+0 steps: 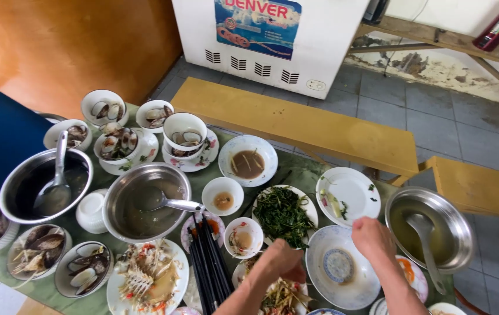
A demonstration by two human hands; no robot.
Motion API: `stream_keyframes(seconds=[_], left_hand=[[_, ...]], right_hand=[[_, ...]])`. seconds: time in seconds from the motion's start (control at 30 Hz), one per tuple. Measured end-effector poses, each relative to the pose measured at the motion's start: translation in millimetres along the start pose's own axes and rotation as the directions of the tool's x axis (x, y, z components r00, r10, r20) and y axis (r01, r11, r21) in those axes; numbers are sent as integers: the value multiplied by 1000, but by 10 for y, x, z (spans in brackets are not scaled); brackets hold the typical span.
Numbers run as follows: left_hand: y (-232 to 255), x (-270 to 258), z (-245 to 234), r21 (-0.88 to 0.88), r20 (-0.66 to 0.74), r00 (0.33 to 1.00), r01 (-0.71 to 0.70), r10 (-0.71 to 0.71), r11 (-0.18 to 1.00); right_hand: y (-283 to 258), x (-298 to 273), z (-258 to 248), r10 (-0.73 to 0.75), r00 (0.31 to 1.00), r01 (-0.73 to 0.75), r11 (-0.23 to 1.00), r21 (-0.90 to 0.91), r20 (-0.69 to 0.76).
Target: Clearing a dining table by stacking numerous small bowls and plates and consolidating leftovers into a larger pot.
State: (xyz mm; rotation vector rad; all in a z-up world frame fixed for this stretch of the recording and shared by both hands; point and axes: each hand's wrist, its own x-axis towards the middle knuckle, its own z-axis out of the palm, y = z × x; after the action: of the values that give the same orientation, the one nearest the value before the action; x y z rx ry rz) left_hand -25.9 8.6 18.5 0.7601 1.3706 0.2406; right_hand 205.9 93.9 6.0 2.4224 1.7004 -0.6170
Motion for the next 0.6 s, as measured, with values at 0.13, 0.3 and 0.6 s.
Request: stream_keyframes(seconds=[0.13, 0.3, 0.6], left_hand=[[159, 307, -584, -227, -191, 980, -91, 48, 970], [315, 490, -1406, -42, -706, 670, -363, 230, 931], [8, 1670, -2433, 293, -765, 496, -303, 412, 907]], right_hand=[[-774, -67, -105, 7, 1000, -17, 855, 518, 22], [-1580, -26, -8, -169, 976, -45, 472, 881, 140], [-2209, 1080, 903, -41, 995, -64, 417, 907, 89]])
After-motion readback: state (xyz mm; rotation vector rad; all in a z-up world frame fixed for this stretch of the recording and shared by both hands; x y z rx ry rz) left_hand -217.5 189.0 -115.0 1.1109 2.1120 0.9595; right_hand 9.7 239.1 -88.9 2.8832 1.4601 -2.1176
